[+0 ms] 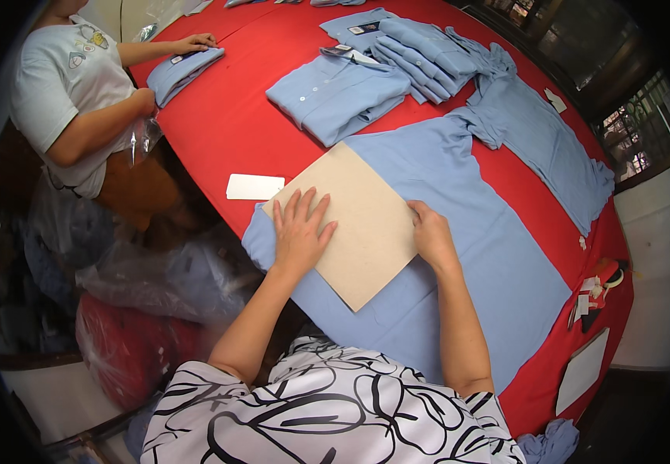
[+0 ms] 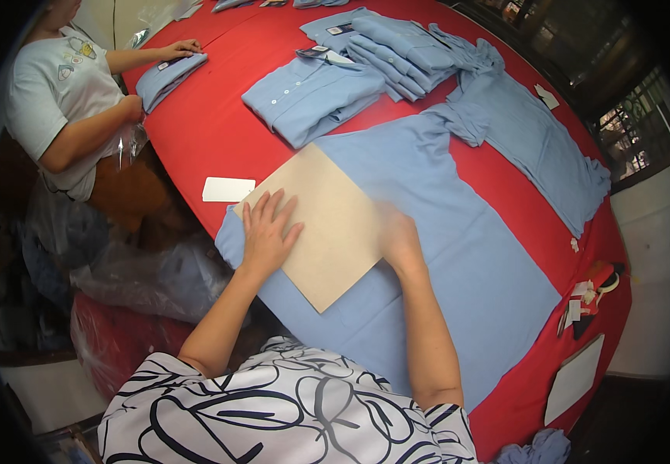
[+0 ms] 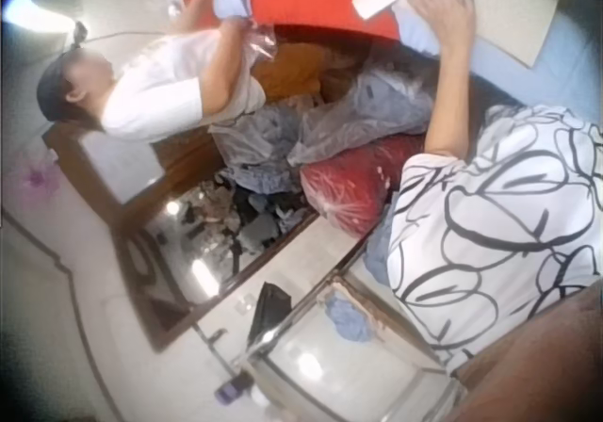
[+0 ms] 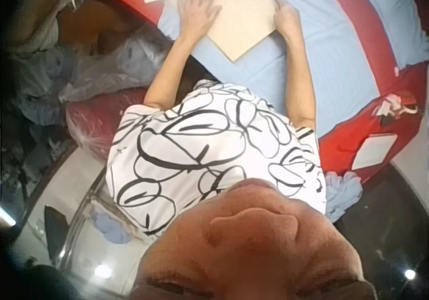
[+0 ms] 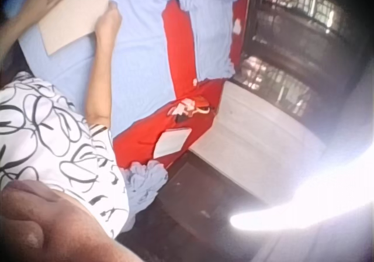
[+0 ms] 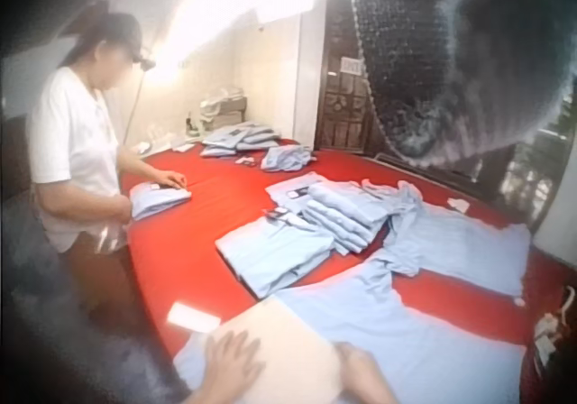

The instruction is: The person folds blue garments on a red table using a cardboard guide, places them into a stack, and attaches tags.

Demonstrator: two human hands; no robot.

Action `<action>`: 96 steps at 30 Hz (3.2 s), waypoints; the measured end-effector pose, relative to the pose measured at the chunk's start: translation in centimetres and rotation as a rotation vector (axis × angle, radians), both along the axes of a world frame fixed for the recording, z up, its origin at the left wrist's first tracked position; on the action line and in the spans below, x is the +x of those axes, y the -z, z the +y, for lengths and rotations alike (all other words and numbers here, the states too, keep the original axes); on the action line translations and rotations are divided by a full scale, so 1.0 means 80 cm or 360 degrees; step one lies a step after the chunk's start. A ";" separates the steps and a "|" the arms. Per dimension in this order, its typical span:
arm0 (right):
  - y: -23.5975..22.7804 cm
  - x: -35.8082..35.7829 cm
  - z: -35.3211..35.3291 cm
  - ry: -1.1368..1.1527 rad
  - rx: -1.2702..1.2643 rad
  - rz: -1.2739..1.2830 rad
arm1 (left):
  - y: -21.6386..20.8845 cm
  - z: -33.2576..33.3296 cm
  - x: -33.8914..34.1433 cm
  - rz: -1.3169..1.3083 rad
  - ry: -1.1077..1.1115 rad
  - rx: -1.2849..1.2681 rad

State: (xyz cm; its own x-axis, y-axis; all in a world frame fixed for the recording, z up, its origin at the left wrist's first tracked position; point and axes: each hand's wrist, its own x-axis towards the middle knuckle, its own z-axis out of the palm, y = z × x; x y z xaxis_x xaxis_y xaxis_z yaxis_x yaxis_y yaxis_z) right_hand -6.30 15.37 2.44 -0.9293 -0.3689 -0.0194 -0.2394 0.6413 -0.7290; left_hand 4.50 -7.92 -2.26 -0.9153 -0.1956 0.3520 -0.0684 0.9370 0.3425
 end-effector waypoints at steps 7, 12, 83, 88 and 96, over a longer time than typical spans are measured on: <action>-0.011 0.003 -0.001 -0.0033 0.0068 0.0016 | -0.002 -0.001 0.005 -0.0035 -0.0009 -0.0037; 0.000 0.003 0.001 -0.0045 0.0197 0.0198 | -0.002 -0.002 0.005 -0.0021 -0.0002 -0.0025; 0.008 -0.040 -0.025 -0.0373 0.0003 0.0458 | 0.026 -0.049 -0.025 0.0322 0.0454 0.0179; -0.001 0.025 0.240 0.0631 0.1009 0.0781 | 0.010 -0.039 -0.024 0.0234 0.0449 0.0105; -0.058 0.229 0.372 0.1237 0.0830 0.0877 | 0.011 -0.051 -0.021 0.0184 0.0510 0.0001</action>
State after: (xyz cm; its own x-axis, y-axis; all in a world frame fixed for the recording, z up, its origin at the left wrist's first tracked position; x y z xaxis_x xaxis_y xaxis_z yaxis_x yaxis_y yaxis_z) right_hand 11.99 45.11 7.09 -0.8341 0.2568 0.4881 0.1548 0.9584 -0.2397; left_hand 2.84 -12.01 -3.14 -0.8843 0.0954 0.4570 0.2688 0.9045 0.3312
